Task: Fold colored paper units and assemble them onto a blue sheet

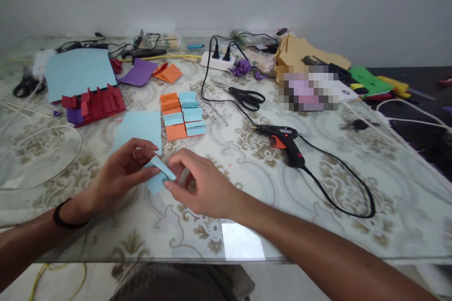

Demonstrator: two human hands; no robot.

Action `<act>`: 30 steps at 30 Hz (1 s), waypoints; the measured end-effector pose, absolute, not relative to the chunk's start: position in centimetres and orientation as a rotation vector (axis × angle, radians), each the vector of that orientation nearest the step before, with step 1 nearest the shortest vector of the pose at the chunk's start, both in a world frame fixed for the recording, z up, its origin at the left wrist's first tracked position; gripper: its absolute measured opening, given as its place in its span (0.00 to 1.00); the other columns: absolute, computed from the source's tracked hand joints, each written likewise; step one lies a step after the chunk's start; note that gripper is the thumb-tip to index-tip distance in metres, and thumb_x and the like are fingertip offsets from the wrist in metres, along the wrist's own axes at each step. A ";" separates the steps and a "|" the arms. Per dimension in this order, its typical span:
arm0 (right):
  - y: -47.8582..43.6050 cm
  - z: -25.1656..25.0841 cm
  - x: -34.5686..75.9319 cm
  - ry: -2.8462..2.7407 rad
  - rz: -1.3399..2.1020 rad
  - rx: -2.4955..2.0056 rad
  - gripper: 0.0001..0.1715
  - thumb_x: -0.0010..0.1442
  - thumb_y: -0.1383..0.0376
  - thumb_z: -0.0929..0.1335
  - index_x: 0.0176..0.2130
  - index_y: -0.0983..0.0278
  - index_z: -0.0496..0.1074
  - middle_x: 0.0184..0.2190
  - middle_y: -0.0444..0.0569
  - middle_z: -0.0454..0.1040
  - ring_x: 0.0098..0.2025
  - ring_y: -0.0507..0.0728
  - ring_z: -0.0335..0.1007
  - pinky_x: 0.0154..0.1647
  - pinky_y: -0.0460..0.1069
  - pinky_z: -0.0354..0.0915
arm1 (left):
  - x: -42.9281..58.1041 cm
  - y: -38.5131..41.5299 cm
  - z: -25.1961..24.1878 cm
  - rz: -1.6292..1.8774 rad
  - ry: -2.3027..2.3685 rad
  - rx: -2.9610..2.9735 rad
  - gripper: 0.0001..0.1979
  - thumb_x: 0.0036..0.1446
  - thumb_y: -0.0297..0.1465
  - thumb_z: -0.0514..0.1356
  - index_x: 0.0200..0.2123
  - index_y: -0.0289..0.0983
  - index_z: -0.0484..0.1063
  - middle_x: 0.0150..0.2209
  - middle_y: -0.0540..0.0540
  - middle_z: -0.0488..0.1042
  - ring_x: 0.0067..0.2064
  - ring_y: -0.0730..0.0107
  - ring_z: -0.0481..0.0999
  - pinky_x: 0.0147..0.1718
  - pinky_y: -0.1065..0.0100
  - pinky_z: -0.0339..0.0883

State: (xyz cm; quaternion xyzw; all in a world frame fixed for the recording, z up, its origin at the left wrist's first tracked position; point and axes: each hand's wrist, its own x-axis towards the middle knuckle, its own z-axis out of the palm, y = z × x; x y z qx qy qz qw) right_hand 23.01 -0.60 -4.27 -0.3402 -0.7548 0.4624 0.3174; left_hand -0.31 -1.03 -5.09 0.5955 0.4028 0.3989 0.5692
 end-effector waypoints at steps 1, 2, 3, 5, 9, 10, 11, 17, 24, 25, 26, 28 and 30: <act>-0.6 -4.2 23.0 -1.987 1.228 -0.894 0.08 0.65 0.63 0.71 0.43 0.61 0.67 0.37 0.44 0.71 0.33 0.51 0.70 0.30 0.45 0.70 | -0.3 -1.1 -5.0 0.931 0.975 1.431 0.15 0.63 0.32 0.69 0.51 0.44 0.71 0.41 0.49 0.76 0.43 0.70 0.74 0.42 0.70 0.68; -0.6 -4.1 23.0 -1.978 1.245 -0.901 0.09 0.67 0.61 0.70 0.45 0.61 0.68 0.36 0.45 0.71 0.34 0.51 0.70 0.30 0.45 0.70 | -0.3 -1.2 -4.8 0.908 1.004 1.477 0.15 0.63 0.33 0.69 0.50 0.43 0.71 0.41 0.50 0.76 0.43 0.70 0.74 0.42 0.69 0.68; -0.6 -4.1 22.9 -1.963 1.270 -0.920 0.09 0.68 0.59 0.69 0.45 0.61 0.70 0.35 0.45 0.72 0.33 0.52 0.70 0.30 0.45 0.69 | -0.2 -1.4 -4.6 0.869 1.031 1.529 0.15 0.63 0.33 0.68 0.51 0.44 0.71 0.40 0.50 0.76 0.42 0.70 0.74 0.41 0.69 0.68; -0.5 -4.1 22.8 -1.919 1.338 -0.976 0.11 0.70 0.57 0.68 0.43 0.62 0.73 0.31 0.44 0.72 0.30 0.51 0.68 0.28 0.44 0.67 | -0.2 -1.6 -4.3 0.784 1.080 1.609 0.17 0.63 0.33 0.68 0.53 0.44 0.70 0.37 0.51 0.75 0.38 0.71 0.73 0.39 0.68 0.68; -0.3 -4.3 22.5 -1.758 1.548 -1.077 0.16 0.65 0.53 0.73 0.35 0.63 0.74 0.23 0.40 0.70 0.23 0.49 0.65 0.22 0.44 0.62 | -0.1 -1.6 -4.1 0.792 1.092 1.557 0.17 0.62 0.34 0.68 0.53 0.43 0.70 0.37 0.51 0.77 0.39 0.69 0.76 0.40 0.67 0.70; -0.3 -4.4 22.5 -1.712 1.607 -1.087 0.17 0.63 0.53 0.74 0.35 0.63 0.74 0.22 0.40 0.70 0.22 0.49 0.65 0.22 0.44 0.63 | -0.2 -1.5 -4.1 0.815 1.093 1.537 0.17 0.62 0.34 0.68 0.52 0.42 0.71 0.39 0.50 0.79 0.41 0.68 0.77 0.41 0.67 0.70; -0.3 -4.5 22.5 -1.672 1.667 -1.088 0.17 0.62 0.52 0.75 0.35 0.63 0.74 0.21 0.40 0.71 0.22 0.49 0.66 0.22 0.44 0.63 | -0.2 -1.4 -4.1 0.832 1.102 1.532 0.16 0.61 0.35 0.69 0.51 0.42 0.73 0.40 0.49 0.80 0.43 0.67 0.77 0.42 0.67 0.70; -0.3 -4.8 22.7 -1.563 1.752 -1.045 0.19 0.60 0.52 0.77 0.36 0.63 0.74 0.22 0.42 0.76 0.22 0.51 0.71 0.25 0.46 0.70 | -0.5 -1.1 -3.8 0.678 1.230 1.628 0.14 0.64 0.43 0.66 0.37 0.38 0.81 0.32 0.50 0.79 0.32 0.70 0.72 0.31 0.69 0.63; -0.3 -4.5 22.8 -1.629 1.728 -1.056 0.16 0.62 0.54 0.76 0.36 0.64 0.74 0.22 0.42 0.75 0.22 0.50 0.70 0.25 0.45 0.68 | -0.4 -1.3 -3.5 0.592 1.271 1.655 0.17 0.64 0.45 0.64 0.33 0.36 0.81 0.26 0.53 0.70 0.27 0.75 0.62 0.25 0.72 0.54; -0.3 -4.4 22.8 -1.627 1.728 -1.056 0.17 0.62 0.54 0.76 0.36 0.64 0.74 0.21 0.42 0.75 0.22 0.50 0.71 0.25 0.45 0.68 | -0.3 -1.3 -3.4 0.591 1.269 1.670 0.18 0.65 0.45 0.64 0.33 0.36 0.81 0.25 0.53 0.69 0.27 0.75 0.61 0.25 0.72 0.53; -0.3 -4.4 22.8 -1.620 1.731 -1.053 0.17 0.62 0.54 0.76 0.35 0.64 0.74 0.21 0.42 0.75 0.22 0.50 0.71 0.25 0.45 0.68 | -0.2 -1.3 -3.3 0.592 1.269 1.685 0.18 0.65 0.44 0.64 0.32 0.36 0.80 0.24 0.53 0.68 0.26 0.75 0.59 0.25 0.72 0.53; -0.3 -4.5 22.8 -1.602 1.747 -1.039 0.17 0.62 0.54 0.76 0.35 0.64 0.73 0.21 0.41 0.75 0.22 0.50 0.71 0.25 0.45 0.69 | -0.2 -1.3 -3.2 0.595 1.278 1.711 0.19 0.66 0.45 0.62 0.32 0.36 0.80 0.23 0.54 0.66 0.25 0.76 0.56 0.24 0.72 0.51; -0.3 -4.6 22.9 -1.576 1.747 -1.009 0.16 0.62 0.54 0.76 0.38 0.63 0.73 0.22 0.40 0.74 0.23 0.50 0.72 0.26 0.45 0.70 | -0.1 -1.3 -3.2 0.582 1.295 1.727 0.20 0.67 0.46 0.61 0.33 0.36 0.80 0.23 0.54 0.64 0.25 0.76 0.54 0.23 0.72 0.50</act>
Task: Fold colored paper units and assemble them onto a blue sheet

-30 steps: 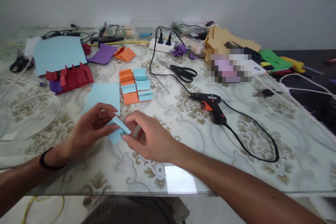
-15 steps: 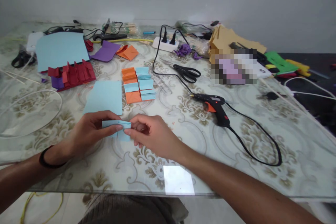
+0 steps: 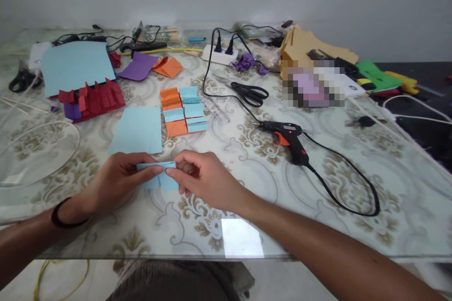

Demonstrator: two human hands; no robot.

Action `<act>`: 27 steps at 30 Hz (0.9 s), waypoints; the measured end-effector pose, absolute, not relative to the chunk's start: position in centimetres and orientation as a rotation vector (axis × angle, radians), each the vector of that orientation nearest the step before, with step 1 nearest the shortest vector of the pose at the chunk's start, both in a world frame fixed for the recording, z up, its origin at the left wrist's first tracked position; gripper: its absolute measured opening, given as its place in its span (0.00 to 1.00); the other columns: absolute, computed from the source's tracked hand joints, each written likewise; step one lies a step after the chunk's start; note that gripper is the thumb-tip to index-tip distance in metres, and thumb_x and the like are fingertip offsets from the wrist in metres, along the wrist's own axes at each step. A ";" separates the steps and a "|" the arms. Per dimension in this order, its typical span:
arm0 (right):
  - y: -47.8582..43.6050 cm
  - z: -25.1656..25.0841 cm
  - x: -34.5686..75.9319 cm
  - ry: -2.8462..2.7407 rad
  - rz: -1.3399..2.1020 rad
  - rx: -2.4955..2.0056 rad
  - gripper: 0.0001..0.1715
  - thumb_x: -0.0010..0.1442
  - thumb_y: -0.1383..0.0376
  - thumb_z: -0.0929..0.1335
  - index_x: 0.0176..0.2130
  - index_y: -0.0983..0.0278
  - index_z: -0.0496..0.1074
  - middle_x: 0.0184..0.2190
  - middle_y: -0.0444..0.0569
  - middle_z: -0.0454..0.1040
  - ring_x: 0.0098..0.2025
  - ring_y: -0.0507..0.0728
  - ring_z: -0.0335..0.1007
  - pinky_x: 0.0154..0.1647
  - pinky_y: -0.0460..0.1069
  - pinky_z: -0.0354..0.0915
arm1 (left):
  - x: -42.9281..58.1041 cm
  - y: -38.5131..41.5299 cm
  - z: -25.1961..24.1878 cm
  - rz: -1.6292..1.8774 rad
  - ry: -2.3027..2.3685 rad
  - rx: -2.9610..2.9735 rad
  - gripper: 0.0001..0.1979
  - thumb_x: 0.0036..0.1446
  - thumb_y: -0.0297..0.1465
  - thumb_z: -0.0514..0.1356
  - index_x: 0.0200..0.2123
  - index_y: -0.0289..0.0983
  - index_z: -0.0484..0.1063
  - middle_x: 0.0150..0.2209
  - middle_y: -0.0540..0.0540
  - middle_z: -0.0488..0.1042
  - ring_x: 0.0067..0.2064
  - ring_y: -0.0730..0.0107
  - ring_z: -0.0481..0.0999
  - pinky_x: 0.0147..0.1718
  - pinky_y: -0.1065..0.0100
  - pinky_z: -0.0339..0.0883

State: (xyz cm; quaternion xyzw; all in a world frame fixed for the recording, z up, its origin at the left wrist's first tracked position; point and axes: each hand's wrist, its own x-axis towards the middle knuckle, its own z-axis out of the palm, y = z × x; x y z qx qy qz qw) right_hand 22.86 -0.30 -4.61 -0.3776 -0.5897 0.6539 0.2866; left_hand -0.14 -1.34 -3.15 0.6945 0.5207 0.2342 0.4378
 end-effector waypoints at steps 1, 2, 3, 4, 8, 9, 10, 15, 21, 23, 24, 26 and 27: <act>-0.3 -4.7 22.9 -1.570 1.740 -0.991 0.16 0.63 0.55 0.75 0.42 0.63 0.73 0.23 0.40 0.74 0.23 0.50 0.72 0.26 0.45 0.71 | -0.2 -1.4 -3.1 0.573 1.304 1.734 0.21 0.67 0.47 0.60 0.33 0.36 0.81 0.23 0.54 0.63 0.25 0.76 0.54 0.23 0.71 0.49; -0.3 -4.7 22.9 -1.570 1.729 -0.972 0.16 0.64 0.56 0.75 0.45 0.62 0.72 0.25 0.39 0.74 0.23 0.50 0.72 0.26 0.45 0.71 | -0.2 -1.4 -3.1 0.560 1.312 1.741 0.21 0.68 0.47 0.60 0.34 0.36 0.81 0.23 0.54 0.62 0.25 0.76 0.54 0.23 0.71 0.49; -0.4 -4.7 22.9 -1.576 1.714 -0.955 0.16 0.65 0.56 0.74 0.48 0.61 0.72 0.25 0.38 0.73 0.23 0.49 0.72 0.26 0.45 0.71 | -0.2 -1.4 -3.1 0.548 1.317 1.749 0.22 0.68 0.47 0.59 0.34 0.36 0.81 0.23 0.54 0.62 0.25 0.76 0.54 0.23 0.71 0.49; -0.4 -4.7 22.9 -1.595 1.694 -0.941 0.16 0.66 0.57 0.73 0.51 0.60 0.71 0.26 0.37 0.72 0.23 0.49 0.72 0.26 0.44 0.71 | -0.2 -1.4 -3.1 0.540 1.318 1.760 0.22 0.69 0.47 0.58 0.34 0.36 0.81 0.22 0.54 0.61 0.25 0.76 0.53 0.23 0.71 0.49; -0.5 -4.4 22.9 -1.762 1.475 -0.924 0.11 0.67 0.61 0.72 0.49 0.60 0.75 0.23 0.37 0.68 0.22 0.48 0.69 0.23 0.43 0.65 | -0.2 -1.5 -3.1 0.547 1.289 1.806 0.22 0.70 0.46 0.57 0.34 0.36 0.81 0.22 0.54 0.62 0.25 0.76 0.54 0.23 0.71 0.50; -0.5 -4.4 22.9 -1.793 1.414 -0.926 0.09 0.67 0.62 0.72 0.47 0.60 0.76 0.23 0.37 0.68 0.22 0.48 0.69 0.23 0.43 0.64 | -0.2 -1.5 -3.1 0.557 1.273 1.812 0.22 0.70 0.45 0.57 0.34 0.36 0.81 0.22 0.54 0.65 0.25 0.76 0.56 0.23 0.72 0.51; -0.5 -4.3 22.8 -1.805 1.371 -0.930 0.08 0.66 0.62 0.72 0.46 0.61 0.77 0.23 0.37 0.68 0.22 0.48 0.68 0.22 0.43 0.63 | -0.1 -1.5 -3.1 0.566 1.256 1.815 0.20 0.70 0.44 0.58 0.35 0.37 0.81 0.24 0.53 0.69 0.25 0.76 0.58 0.23 0.72 0.53; -0.7 -4.5 22.9 -1.725 1.441 -0.973 0.08 0.66 0.61 0.72 0.45 0.61 0.75 0.20 0.35 0.65 0.21 0.48 0.68 0.22 0.43 0.64 | 0.2 -1.7 -3.1 0.604 1.200 1.841 0.14 0.69 0.40 0.60 0.52 0.41 0.80 0.34 0.51 0.81 0.29 0.74 0.69 0.27 0.73 0.61; -1.0 -4.4 22.7 -1.642 1.519 -1.000 0.09 0.67 0.59 0.72 0.45 0.60 0.75 0.19 0.35 0.63 0.19 0.49 0.67 0.19 0.43 0.63 | 0.3 -1.8 -2.8 0.597 1.203 1.871 0.14 0.72 0.38 0.58 0.50 0.40 0.81 0.33 0.51 0.81 0.30 0.73 0.72 0.28 0.73 0.63; -1.0 -4.3 22.6 -1.639 1.503 -1.005 0.07 0.67 0.60 0.71 0.44 0.60 0.74 0.19 0.35 0.63 0.19 0.48 0.67 0.19 0.43 0.62 | 0.3 -1.9 -2.8 0.583 1.204 1.882 0.15 0.72 0.38 0.57 0.49 0.39 0.81 0.31 0.51 0.79 0.29 0.74 0.71 0.27 0.73 0.62; -1.0 -4.3 22.6 -1.645 1.486 -1.007 0.07 0.67 0.60 0.71 0.44 0.60 0.74 0.19 0.35 0.63 0.19 0.48 0.66 0.19 0.43 0.62 | 0.3 -1.9 -2.8 0.579 1.203 1.886 0.15 0.72 0.38 0.57 0.48 0.39 0.81 0.31 0.52 0.79 0.29 0.74 0.70 0.27 0.73 0.62; -1.0 -4.3 22.6 -1.661 1.445 -1.012 0.07 0.67 0.60 0.71 0.44 0.60 0.74 0.19 0.35 0.63 0.19 0.48 0.66 0.20 0.43 0.62 | 0.3 -1.9 -2.9 0.577 1.196 1.893 0.14 0.72 0.38 0.57 0.46 0.38 0.81 0.31 0.52 0.79 0.29 0.74 0.70 0.27 0.73 0.61; -1.1 -4.3 22.5 -1.666 1.428 -1.017 0.07 0.66 0.60 0.71 0.44 0.60 0.74 0.19 0.34 0.63 0.19 0.48 0.66 0.20 0.43 0.63 | 0.3 -1.9 -2.9 0.579 1.191 1.896 0.14 0.72 0.38 0.57 0.45 0.38 0.81 0.31 0.51 0.79 0.29 0.74 0.70 0.27 0.73 0.62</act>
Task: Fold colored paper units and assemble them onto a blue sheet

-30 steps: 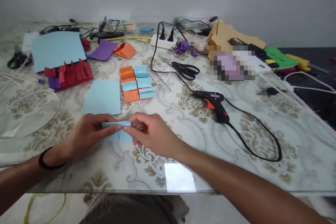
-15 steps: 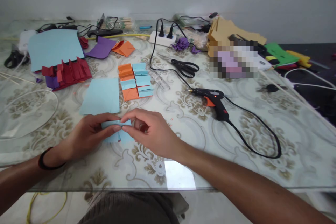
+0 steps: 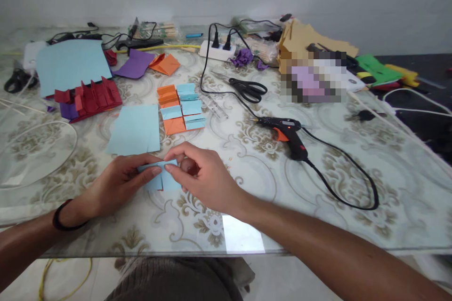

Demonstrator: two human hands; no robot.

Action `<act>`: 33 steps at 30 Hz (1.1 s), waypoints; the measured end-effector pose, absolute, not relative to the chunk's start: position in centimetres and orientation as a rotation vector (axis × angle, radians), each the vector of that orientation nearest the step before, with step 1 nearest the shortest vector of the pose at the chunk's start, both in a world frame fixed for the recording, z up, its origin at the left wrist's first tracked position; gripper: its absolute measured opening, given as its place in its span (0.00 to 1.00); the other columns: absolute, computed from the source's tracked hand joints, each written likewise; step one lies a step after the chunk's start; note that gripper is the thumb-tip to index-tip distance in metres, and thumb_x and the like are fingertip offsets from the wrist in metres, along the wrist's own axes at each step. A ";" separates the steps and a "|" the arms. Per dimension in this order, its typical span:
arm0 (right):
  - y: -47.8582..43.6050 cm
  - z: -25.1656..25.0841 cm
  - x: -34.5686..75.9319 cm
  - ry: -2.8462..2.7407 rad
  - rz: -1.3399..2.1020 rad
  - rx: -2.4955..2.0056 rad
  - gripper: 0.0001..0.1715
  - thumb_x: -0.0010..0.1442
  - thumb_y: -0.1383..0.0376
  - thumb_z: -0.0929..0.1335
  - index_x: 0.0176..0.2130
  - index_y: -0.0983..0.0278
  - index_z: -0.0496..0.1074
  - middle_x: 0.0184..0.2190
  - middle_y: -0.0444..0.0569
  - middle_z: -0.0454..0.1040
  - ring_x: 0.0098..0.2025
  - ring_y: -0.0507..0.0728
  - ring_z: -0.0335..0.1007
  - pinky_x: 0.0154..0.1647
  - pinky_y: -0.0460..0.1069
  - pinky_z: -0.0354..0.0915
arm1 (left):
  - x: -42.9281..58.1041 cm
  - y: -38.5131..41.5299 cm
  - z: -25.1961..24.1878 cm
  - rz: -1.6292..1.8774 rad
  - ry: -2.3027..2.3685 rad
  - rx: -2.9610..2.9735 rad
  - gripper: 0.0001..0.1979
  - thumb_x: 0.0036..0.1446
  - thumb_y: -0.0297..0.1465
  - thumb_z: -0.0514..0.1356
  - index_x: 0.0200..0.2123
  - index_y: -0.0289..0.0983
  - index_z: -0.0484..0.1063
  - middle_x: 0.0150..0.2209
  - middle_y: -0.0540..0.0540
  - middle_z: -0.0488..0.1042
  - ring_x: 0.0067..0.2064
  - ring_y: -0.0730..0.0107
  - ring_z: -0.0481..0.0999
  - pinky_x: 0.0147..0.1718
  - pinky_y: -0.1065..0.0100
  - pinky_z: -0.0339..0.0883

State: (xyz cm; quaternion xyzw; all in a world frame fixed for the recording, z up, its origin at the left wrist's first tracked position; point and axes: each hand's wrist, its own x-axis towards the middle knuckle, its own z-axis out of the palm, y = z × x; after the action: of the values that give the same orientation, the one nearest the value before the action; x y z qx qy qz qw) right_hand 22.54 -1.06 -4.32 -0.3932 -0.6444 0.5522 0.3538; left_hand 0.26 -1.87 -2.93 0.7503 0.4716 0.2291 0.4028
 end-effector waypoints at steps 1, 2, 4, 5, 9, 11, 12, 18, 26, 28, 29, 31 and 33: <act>-1.1 -4.4 22.5 -1.670 1.418 -1.021 0.07 0.66 0.60 0.71 0.44 0.59 0.74 0.19 0.34 0.63 0.19 0.49 0.66 0.21 0.44 0.63 | 0.3 -1.9 -3.0 0.579 1.188 1.897 0.14 0.72 0.38 0.57 0.44 0.38 0.81 0.32 0.51 0.79 0.30 0.73 0.71 0.28 0.73 0.62; -1.1 -4.4 22.5 -1.670 1.412 -1.024 0.08 0.66 0.61 0.72 0.44 0.59 0.74 0.19 0.34 0.62 0.19 0.49 0.66 0.21 0.44 0.63 | 0.3 -1.9 -3.1 0.579 1.183 1.897 0.14 0.72 0.38 0.57 0.43 0.38 0.81 0.32 0.51 0.79 0.30 0.73 0.71 0.28 0.72 0.62; -1.2 -4.5 22.4 -1.672 1.396 -1.028 0.07 0.66 0.61 0.72 0.44 0.59 0.74 0.19 0.34 0.61 0.19 0.49 0.66 0.22 0.44 0.63 | 0.3 -1.9 -3.2 0.575 1.176 1.891 0.15 0.72 0.39 0.57 0.42 0.38 0.81 0.33 0.50 0.79 0.31 0.72 0.72 0.29 0.72 0.63; -1.2 -4.5 22.4 -1.677 1.381 -1.030 0.07 0.65 0.62 0.72 0.44 0.60 0.74 0.19 0.34 0.61 0.20 0.49 0.66 0.22 0.44 0.63 | 0.3 -1.9 -3.2 0.570 1.174 1.884 0.15 0.72 0.39 0.57 0.42 0.38 0.81 0.33 0.50 0.80 0.32 0.72 0.72 0.30 0.72 0.63; -1.3 -4.5 22.3 -1.712 1.314 -1.034 0.08 0.65 0.62 0.72 0.44 0.61 0.75 0.20 0.35 0.61 0.21 0.48 0.64 0.24 0.44 0.62 | 0.3 -1.9 -3.0 0.541 1.169 1.866 0.15 0.72 0.39 0.56 0.40 0.38 0.80 0.33 0.50 0.80 0.32 0.72 0.72 0.31 0.71 0.64; -1.2 -4.6 22.3 -1.725 1.302 -1.031 0.09 0.65 0.62 0.72 0.45 0.61 0.75 0.21 0.35 0.63 0.22 0.48 0.62 0.24 0.45 0.61 | 0.2 -1.9 -2.8 0.538 1.160 1.852 0.15 0.72 0.38 0.57 0.40 0.38 0.81 0.34 0.50 0.80 0.33 0.72 0.72 0.31 0.71 0.63; -1.2 -4.6 22.3 -1.727 1.306 -1.028 0.10 0.64 0.62 0.72 0.46 0.61 0.75 0.22 0.36 0.65 0.23 0.48 0.62 0.25 0.45 0.61 | 0.1 -2.0 -2.7 0.546 1.152 1.841 0.15 0.72 0.38 0.57 0.40 0.38 0.81 0.33 0.50 0.80 0.33 0.73 0.72 0.31 0.72 0.63; -0.8 -4.6 22.4 -1.658 1.448 -1.083 0.13 0.62 0.57 0.75 0.34 0.64 0.74 0.24 0.40 0.68 0.25 0.49 0.61 0.25 0.45 0.60 | -0.2 -1.9 -2.6 0.603 1.138 1.737 0.16 0.70 0.38 0.60 0.35 0.36 0.82 0.28 0.51 0.77 0.29 0.75 0.66 0.27 0.72 0.58; -0.7 -4.4 22.4 -1.613 1.554 -1.122 0.21 0.60 0.51 0.76 0.30 0.64 0.73 0.22 0.40 0.67 0.24 0.49 0.58 0.23 0.45 0.55 | -0.3 -1.8 -2.7 0.558 1.145 1.722 0.17 0.70 0.38 0.59 0.33 0.35 0.83 0.24 0.54 0.68 0.27 0.76 0.60 0.26 0.72 0.54; -0.7 -4.4 22.4 -1.589 1.611 -1.092 0.22 0.61 0.51 0.76 0.30 0.64 0.71 0.22 0.40 0.66 0.23 0.48 0.57 0.22 0.45 0.55 | -0.3 -1.8 -2.8 0.547 1.141 1.724 0.17 0.69 0.38 0.60 0.33 0.34 0.82 0.24 0.54 0.66 0.27 0.77 0.59 0.26 0.72 0.54; -0.7 -4.4 22.4 -1.577 1.635 -1.068 0.22 0.61 0.50 0.75 0.30 0.64 0.71 0.22 0.39 0.66 0.23 0.48 0.58 0.22 0.45 0.56 | -0.3 -1.8 -2.8 0.542 1.139 1.723 0.17 0.69 0.38 0.60 0.33 0.34 0.82 0.24 0.54 0.66 0.27 0.77 0.59 0.26 0.72 0.54; -0.6 -4.4 22.5 -1.573 1.664 -1.022 0.23 0.62 0.50 0.74 0.29 0.63 0.69 0.22 0.39 0.65 0.23 0.48 0.59 0.23 0.45 0.57 | -0.3 -1.7 -2.9 0.527 1.132 1.715 0.17 0.69 0.38 0.60 0.33 0.34 0.81 0.24 0.54 0.66 0.27 0.76 0.59 0.26 0.72 0.54; -0.5 -4.4 22.5 -1.585 1.658 -1.014 0.23 0.63 0.50 0.74 0.29 0.63 0.69 0.22 0.39 0.65 0.23 0.48 0.59 0.23 0.44 0.57 | -0.3 -1.7 -2.9 0.515 1.132 1.704 0.18 0.69 0.39 0.59 0.33 0.34 0.81 0.25 0.54 0.68 0.28 0.76 0.60 0.26 0.72 0.55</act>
State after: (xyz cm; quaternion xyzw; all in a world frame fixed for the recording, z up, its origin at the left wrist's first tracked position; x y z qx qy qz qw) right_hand 22.52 -0.50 -4.36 -0.3841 -0.6005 0.6284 0.3115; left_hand -0.30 -1.73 -2.95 0.7025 0.4667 0.2125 0.4935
